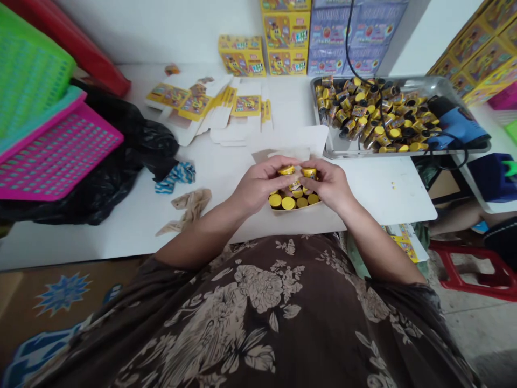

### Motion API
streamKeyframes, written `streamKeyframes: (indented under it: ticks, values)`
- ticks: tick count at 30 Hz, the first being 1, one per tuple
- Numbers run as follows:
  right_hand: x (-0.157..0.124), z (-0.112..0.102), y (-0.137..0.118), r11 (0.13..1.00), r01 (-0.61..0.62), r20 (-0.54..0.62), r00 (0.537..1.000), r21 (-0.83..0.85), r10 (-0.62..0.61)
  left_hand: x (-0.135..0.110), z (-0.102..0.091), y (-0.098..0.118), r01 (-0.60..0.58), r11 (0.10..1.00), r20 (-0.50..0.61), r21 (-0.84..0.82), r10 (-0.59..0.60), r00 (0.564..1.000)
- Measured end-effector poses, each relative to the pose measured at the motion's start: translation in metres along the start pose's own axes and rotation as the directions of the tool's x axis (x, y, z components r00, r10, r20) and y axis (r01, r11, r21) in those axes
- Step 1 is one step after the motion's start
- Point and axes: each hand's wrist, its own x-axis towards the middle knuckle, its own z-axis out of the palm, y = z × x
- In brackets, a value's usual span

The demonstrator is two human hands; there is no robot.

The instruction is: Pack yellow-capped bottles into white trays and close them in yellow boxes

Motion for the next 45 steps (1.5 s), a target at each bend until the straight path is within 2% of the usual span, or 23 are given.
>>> streamKeyframes:
  ticks: [2, 4, 7, 9, 12, 16, 19, 23, 26, 30, 32, 34, 36, 38, 42, 45]
  values:
    - [0.005, 0.001, 0.0, 0.98, 0.046, -0.016, 0.999, -0.193, -0.05, -0.001, -0.008, 0.005, -0.031, 0.998, -0.041, 0.054, 0.034, 0.999]
    - [0.01, 0.004, -0.003, 0.898, 0.099, -0.008, 0.994, -0.429, -0.113, -0.004, -0.015, 0.008, -0.053, 0.992, -0.087, 0.114, 0.063, 0.994]
    - [0.018, 0.012, -0.008, 0.77, 0.155, 0.095, 0.988, -0.619, -0.122, -0.01, -0.021, 0.007, -0.071, 0.978, -0.136, 0.197, 0.099, 0.986]
    - [0.024, 0.017, -0.008, 0.75, 0.165, 0.141, 0.985, -0.64, -0.096, -0.014, -0.024, 0.003, -0.07, 0.972, -0.162, 0.223, 0.107, 0.981]
    - [0.033, 0.025, -0.003, 0.767, 0.115, 0.139, 0.99, -0.631, -0.034, -0.017, -0.03, -0.006, -0.064, 0.975, -0.169, 0.212, 0.101, 0.98]
    - [0.036, 0.03, 0.009, 0.817, 0.096, 0.135, 0.991, -0.569, -0.022, -0.016, -0.036, -0.016, -0.113, 0.99, -0.17, 0.084, 0.126, 0.977]
    - [0.028, 0.025, 0.011, 0.848, 0.126, 0.092, 0.992, -0.514, -0.092, -0.012, -0.036, -0.019, -0.172, 0.984, -0.166, 0.042, 0.177, 0.97]
    - [0.008, 0.012, -0.004, 0.878, 0.284, 0.061, 0.957, -0.386, -0.282, -0.005, -0.028, -0.023, -0.251, 0.942, -0.195, 0.222, 0.295, 0.935]
    - [-0.003, 0.007, -0.018, 0.891, 0.33, 0.093, 0.944, -0.31, -0.317, 0.001, -0.016, -0.023, -0.295, 0.884, -0.129, 0.364, 0.361, 0.924]
    - [-0.006, 0.001, -0.02, 0.937, 0.211, 0.083, 0.977, -0.278, -0.196, -0.001, -0.007, -0.018, -0.338, 0.807, -0.03, 0.485, 0.401, 0.915]
    - [-0.005, -0.003, -0.015, 0.942, 0.147, 0.111, 0.987, -0.302, -0.118, -0.006, -0.007, -0.014, -0.333, 0.732, 0.01, 0.594, 0.407, 0.913]
    - [-0.005, -0.006, -0.011, 0.929, 0.14, 0.148, 0.985, -0.342, -0.094, -0.012, -0.008, -0.011, -0.315, 0.61, 0.091, 0.727, 0.368, 0.925]
    - [-0.004, -0.005, -0.006, 0.894, 0.19, 0.166, 0.977, -0.406, -0.132, -0.016, -0.009, -0.01, -0.304, 0.487, 0.185, 0.819, 0.277, 0.943]
    - [-0.002, 0.0, -0.002, 0.843, 0.237, 0.18, 0.969, -0.482, -0.169, -0.017, -0.008, -0.01, -0.298, 0.401, 0.235, 0.866, 0.199, 0.951]
    - [0.006, 0.012, 0.003, 0.796, 0.231, 0.241, 0.964, -0.559, -0.11, -0.014, -0.004, -0.01, -0.281, 0.296, 0.239, 0.913, 0.168, 0.956]
    - [0.007, 0.018, 0.003, 0.81, 0.127, 0.192, 0.981, -0.572, -0.019, -0.016, -0.005, -0.011, -0.255, 0.266, 0.214, 0.929, 0.176, 0.961]
